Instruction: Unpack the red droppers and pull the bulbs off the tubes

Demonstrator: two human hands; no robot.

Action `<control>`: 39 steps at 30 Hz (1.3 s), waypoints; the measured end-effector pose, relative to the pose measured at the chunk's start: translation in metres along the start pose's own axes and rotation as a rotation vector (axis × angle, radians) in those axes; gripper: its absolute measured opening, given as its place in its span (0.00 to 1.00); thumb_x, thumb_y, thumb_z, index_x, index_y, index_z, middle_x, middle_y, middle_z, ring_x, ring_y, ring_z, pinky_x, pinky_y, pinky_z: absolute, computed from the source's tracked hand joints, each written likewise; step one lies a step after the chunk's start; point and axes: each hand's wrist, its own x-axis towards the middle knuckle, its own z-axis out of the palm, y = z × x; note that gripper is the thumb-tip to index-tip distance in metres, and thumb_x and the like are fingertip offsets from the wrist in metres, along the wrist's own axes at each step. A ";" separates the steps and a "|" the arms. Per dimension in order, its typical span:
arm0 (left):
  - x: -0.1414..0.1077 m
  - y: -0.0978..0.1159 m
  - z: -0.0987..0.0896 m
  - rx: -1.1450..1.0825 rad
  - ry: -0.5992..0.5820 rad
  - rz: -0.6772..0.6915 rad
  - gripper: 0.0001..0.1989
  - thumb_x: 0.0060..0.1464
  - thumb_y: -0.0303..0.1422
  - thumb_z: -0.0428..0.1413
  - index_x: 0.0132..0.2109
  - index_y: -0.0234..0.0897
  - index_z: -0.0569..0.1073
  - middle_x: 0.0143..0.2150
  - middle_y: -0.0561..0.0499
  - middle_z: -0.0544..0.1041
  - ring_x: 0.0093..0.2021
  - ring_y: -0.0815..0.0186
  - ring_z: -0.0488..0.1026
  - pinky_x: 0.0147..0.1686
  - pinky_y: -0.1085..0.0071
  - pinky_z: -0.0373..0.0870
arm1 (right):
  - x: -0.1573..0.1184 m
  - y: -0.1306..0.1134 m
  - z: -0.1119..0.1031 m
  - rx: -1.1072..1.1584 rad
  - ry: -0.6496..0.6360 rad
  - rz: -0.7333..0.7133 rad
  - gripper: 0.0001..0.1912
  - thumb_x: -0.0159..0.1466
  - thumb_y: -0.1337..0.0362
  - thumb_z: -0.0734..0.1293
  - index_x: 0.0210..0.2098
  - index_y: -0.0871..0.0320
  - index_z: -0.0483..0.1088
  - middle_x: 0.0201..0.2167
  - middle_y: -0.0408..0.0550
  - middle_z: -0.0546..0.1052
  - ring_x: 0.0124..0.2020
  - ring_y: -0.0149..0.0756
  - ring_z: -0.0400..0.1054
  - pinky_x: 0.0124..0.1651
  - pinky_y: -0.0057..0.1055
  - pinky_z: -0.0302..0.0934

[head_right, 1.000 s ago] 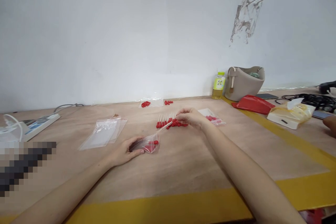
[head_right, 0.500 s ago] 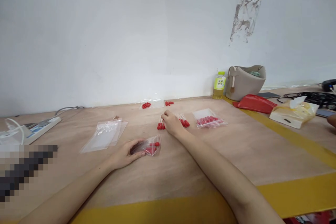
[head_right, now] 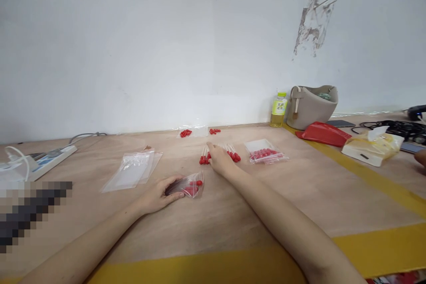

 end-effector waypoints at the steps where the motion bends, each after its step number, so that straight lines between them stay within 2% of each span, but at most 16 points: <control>1: 0.000 0.000 0.000 -0.002 0.001 -0.001 0.24 0.52 0.46 0.49 0.53 0.41 0.64 0.48 0.48 0.71 0.46 0.60 0.67 0.45 0.64 0.64 | -0.001 0.000 -0.003 0.034 0.012 0.006 0.28 0.53 0.72 0.63 0.54 0.64 0.56 0.42 0.56 0.70 0.41 0.39 0.64 0.42 0.32 0.56; 3: 0.000 0.001 0.000 -0.005 0.005 0.004 0.24 0.52 0.46 0.49 0.53 0.41 0.64 0.48 0.48 0.71 0.45 0.60 0.67 0.44 0.64 0.64 | -0.006 0.001 -0.010 0.102 0.057 0.010 0.28 0.52 0.70 0.65 0.52 0.64 0.58 0.42 0.55 0.70 0.40 0.37 0.65 0.41 0.31 0.57; 6: 0.000 0.003 0.000 0.001 0.019 0.028 0.23 0.52 0.45 0.49 0.52 0.41 0.64 0.46 0.48 0.71 0.45 0.60 0.67 0.44 0.65 0.65 | -0.019 -0.001 -0.017 0.192 0.109 -0.005 0.14 0.52 0.68 0.64 0.40 0.61 0.67 0.34 0.49 0.72 0.33 0.33 0.65 0.37 0.29 0.57; 8: 0.001 0.004 0.000 0.005 0.027 0.035 0.23 0.52 0.45 0.49 0.52 0.41 0.65 0.45 0.48 0.71 0.45 0.60 0.67 0.44 0.64 0.65 | -0.031 -0.003 -0.016 0.259 0.094 -0.030 0.05 0.52 0.68 0.64 0.30 0.60 0.70 0.28 0.46 0.72 0.30 0.32 0.64 0.34 0.28 0.57; 10: 0.000 0.004 0.001 0.004 0.033 0.029 0.23 0.52 0.46 0.49 0.53 0.41 0.64 0.45 0.48 0.71 0.46 0.59 0.67 0.44 0.64 0.65 | -0.042 -0.007 -0.010 0.322 0.048 -0.059 0.02 0.52 0.67 0.65 0.25 0.59 0.71 0.26 0.45 0.73 0.29 0.31 0.64 0.33 0.27 0.57; 12: -0.001 0.005 0.002 -0.002 0.037 0.015 0.24 0.51 0.46 0.50 0.53 0.42 0.64 0.47 0.47 0.70 0.47 0.58 0.66 0.45 0.64 0.64 | -0.049 -0.010 -0.003 0.371 -0.016 -0.098 0.04 0.52 0.64 0.67 0.26 0.58 0.73 0.25 0.45 0.74 0.28 0.32 0.64 0.33 0.28 0.56; 16: -0.002 0.005 0.005 -0.003 0.041 -0.005 0.26 0.51 0.47 0.50 0.55 0.41 0.62 0.51 0.47 0.68 0.49 0.59 0.65 0.47 0.63 0.63 | -0.052 -0.013 0.008 0.465 -0.113 -0.164 0.14 0.52 0.57 0.68 0.35 0.56 0.74 0.30 0.45 0.75 0.31 0.33 0.65 0.37 0.29 0.57; 21: 0.000 0.008 0.010 -0.001 0.062 0.002 0.25 0.51 0.46 0.49 0.54 0.41 0.62 0.52 0.48 0.68 0.50 0.59 0.65 0.49 0.62 0.62 | -0.050 -0.015 0.006 0.489 -0.253 -0.205 0.18 0.47 0.55 0.71 0.35 0.56 0.74 0.30 0.44 0.74 0.34 0.34 0.64 0.39 0.30 0.57; 25: 0.003 0.011 0.014 0.012 0.098 0.000 0.24 0.52 0.46 0.48 0.53 0.41 0.63 0.49 0.47 0.70 0.47 0.59 0.66 0.47 0.62 0.63 | -0.053 -0.019 0.006 0.468 -0.268 -0.213 0.22 0.43 0.56 0.73 0.37 0.55 0.73 0.32 0.44 0.72 0.36 0.36 0.64 0.40 0.30 0.57; 31: 0.004 0.014 0.014 0.009 0.087 0.014 0.22 0.53 0.45 0.48 0.53 0.41 0.64 0.50 0.49 0.70 0.48 0.60 0.67 0.48 0.64 0.63 | -0.057 -0.030 0.003 0.485 -0.205 -0.285 0.13 0.52 0.64 0.67 0.38 0.56 0.73 0.32 0.44 0.74 0.31 0.31 0.65 0.34 0.26 0.57; 34: 0.003 0.011 0.013 -0.002 0.072 0.010 0.23 0.53 0.45 0.48 0.54 0.42 0.62 0.52 0.49 0.68 0.50 0.60 0.65 0.50 0.63 0.61 | -0.057 -0.029 0.001 0.526 -0.192 -0.237 0.13 0.53 0.65 0.65 0.38 0.54 0.73 0.27 0.42 0.74 0.26 0.29 0.64 0.30 0.25 0.57; 37: 0.002 0.009 0.012 -0.017 0.053 0.010 0.24 0.52 0.45 0.49 0.55 0.43 0.61 0.52 0.49 0.68 0.50 0.59 0.65 0.49 0.62 0.62 | -0.056 -0.020 0.004 0.637 -0.222 -0.103 0.11 0.53 0.66 0.64 0.35 0.56 0.73 0.24 0.42 0.73 0.23 0.28 0.63 0.26 0.24 0.56; 39: 0.001 0.010 0.012 -0.023 0.046 0.014 0.24 0.52 0.45 0.49 0.55 0.43 0.62 0.52 0.48 0.68 0.50 0.59 0.65 0.49 0.62 0.62 | -0.054 -0.013 0.006 0.732 -0.260 -0.002 0.13 0.52 0.66 0.64 0.37 0.58 0.72 0.23 0.42 0.73 0.22 0.27 0.63 0.25 0.24 0.56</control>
